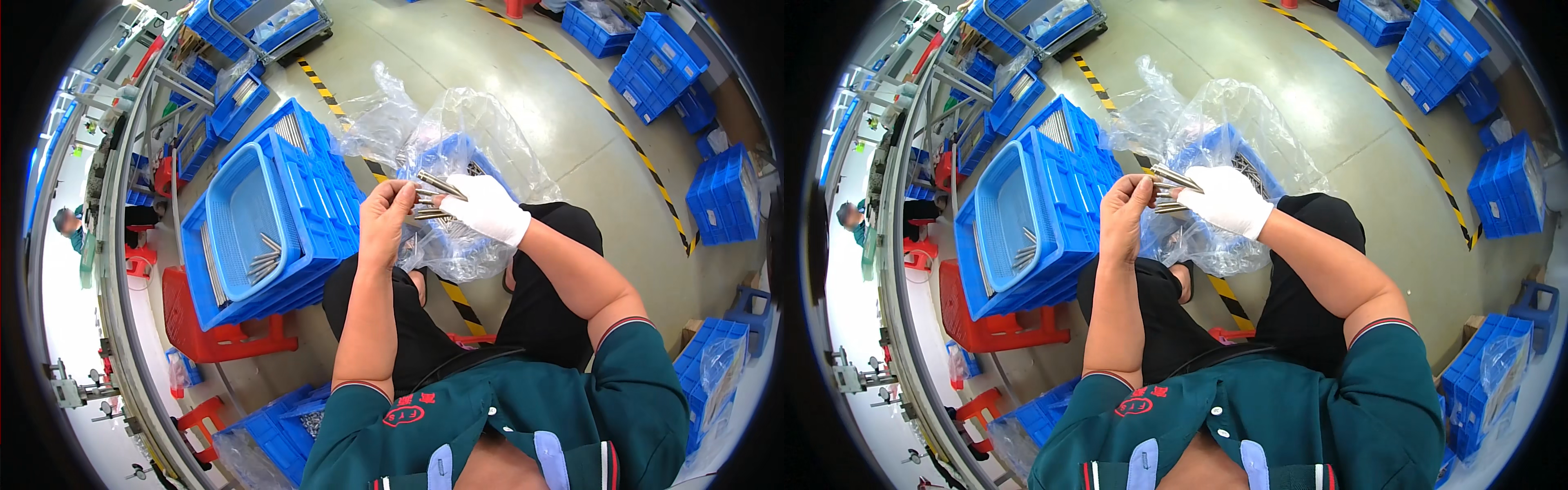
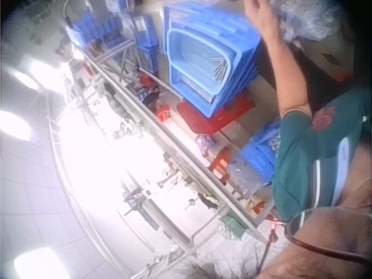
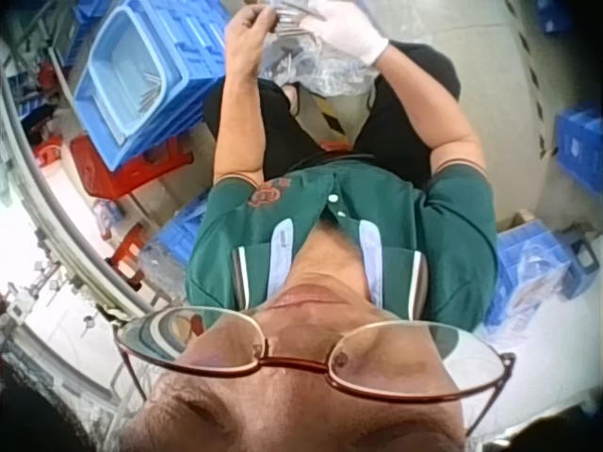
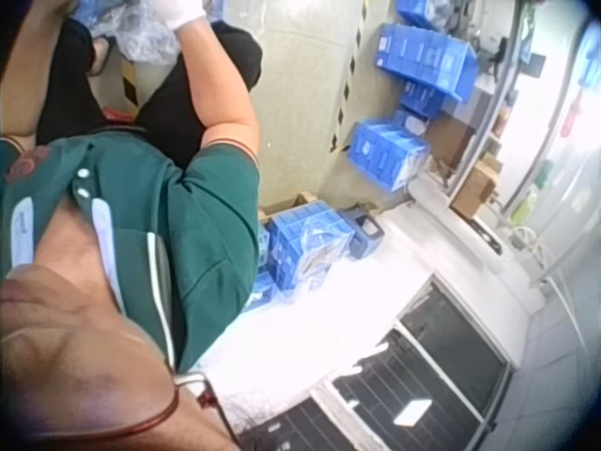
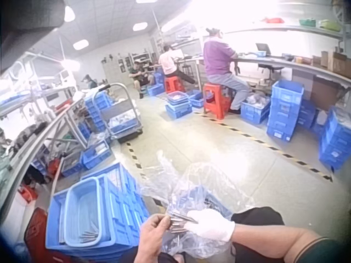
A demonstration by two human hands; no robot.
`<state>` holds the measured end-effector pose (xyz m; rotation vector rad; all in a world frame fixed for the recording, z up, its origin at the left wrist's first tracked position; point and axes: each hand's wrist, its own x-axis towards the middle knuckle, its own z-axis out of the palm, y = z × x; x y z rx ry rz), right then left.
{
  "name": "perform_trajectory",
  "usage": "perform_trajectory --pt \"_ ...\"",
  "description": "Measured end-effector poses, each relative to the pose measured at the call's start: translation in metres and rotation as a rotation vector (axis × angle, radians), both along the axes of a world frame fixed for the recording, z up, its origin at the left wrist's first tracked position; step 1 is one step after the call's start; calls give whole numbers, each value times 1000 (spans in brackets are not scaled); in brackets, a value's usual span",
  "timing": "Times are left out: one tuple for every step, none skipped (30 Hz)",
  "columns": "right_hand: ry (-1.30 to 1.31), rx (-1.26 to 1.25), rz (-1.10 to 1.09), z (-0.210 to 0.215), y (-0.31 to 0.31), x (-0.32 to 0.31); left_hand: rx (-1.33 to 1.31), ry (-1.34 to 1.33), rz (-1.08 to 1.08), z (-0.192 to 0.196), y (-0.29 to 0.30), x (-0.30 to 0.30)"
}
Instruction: The person sits on a low stool in a factory setting, handling small metal rods from a plastic bag. They pick up the rods, inspect them, and place them into a blue plastic bin. The person repeats this process, transferring the metal parts from the bag to the bin.
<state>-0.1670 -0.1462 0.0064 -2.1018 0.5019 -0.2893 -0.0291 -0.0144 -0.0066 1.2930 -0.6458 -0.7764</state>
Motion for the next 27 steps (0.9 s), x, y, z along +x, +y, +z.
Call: perform_trajectory --pt "-18 2 3 -2 1 0 -10 7 -6 -1 0 0" --pt "-22 5 8 -2 1 0 -4 20 -12 -1 0 0" --pt "-25 7 13 -2 1 0 2 33 -18 0 1 0" --pt "-31 9 17 -2 1 0 7 45 -25 1 2 0" --pt "-44 8 16 -2 1 0 12 51 -36 0 2 2" --pt "-57 6 14 -2 2 -1 16 58 -46 0 3 3" --pt "-70 4 13 -2 2 -1 20 64 -57 -1 3 4" --pt "-48 -24 12 -2 2 -1 17 83 -59 0 4 3" --pt "-26 -52 11 -1 2 -2 13 102 -62 2 4 2" --pt "-3 -80 11 -1 2 -2 11 120 -63 3 4 1" --pt "-7 -86 4 0 3 -3 21 114 -68 4 4 0" --pt "-11 -92 -3 1 4 -3 31 108 -73 4 4 -1" --pt "-15 -99 -10 2 4 -3 42 102 -78 5 4 -1" --pt "-11 -94 -11 3 5 -3 51 84 -86 4 4 0" --pt "-7 -90 -11 3 5 -3 60 67 -93 3 4 1" --pt "-3 -89 -9 4 5 -4 66 50 -100 2 4 2" --pt "6 -77 7 2 4 -3 80 34 -83 0 4 2" --pt "15 -65 24 -2 2 -3 95 19 -66 -2 4 1" --pt "25 -53 38 -5 0 -2 109 4 -51 -3 4 1" --pt "16 44 59 -6 -3 -2 87 4 -2 -2 4 4" --pt "8 140 81 -6 -6 -2 66 5 47 0 5 10" --pt "-2 239 107 -6 -7 -1 47 4 101 2 6 14" --pt "22 420 132 -6 -8 -2 43 49 91 6 7 14" --pt "47 601 156 -4 -8 -4 35 82 57 6 7 13" --pt "75 781 178 -2 -8 -4 26 117 21 5 6 10" --pt "77 831 202 -2 -6 -4 16 151 -15 4 6 9" --pt "78 881 226 -1 -4 -3 3 160 -55 3 7 10"
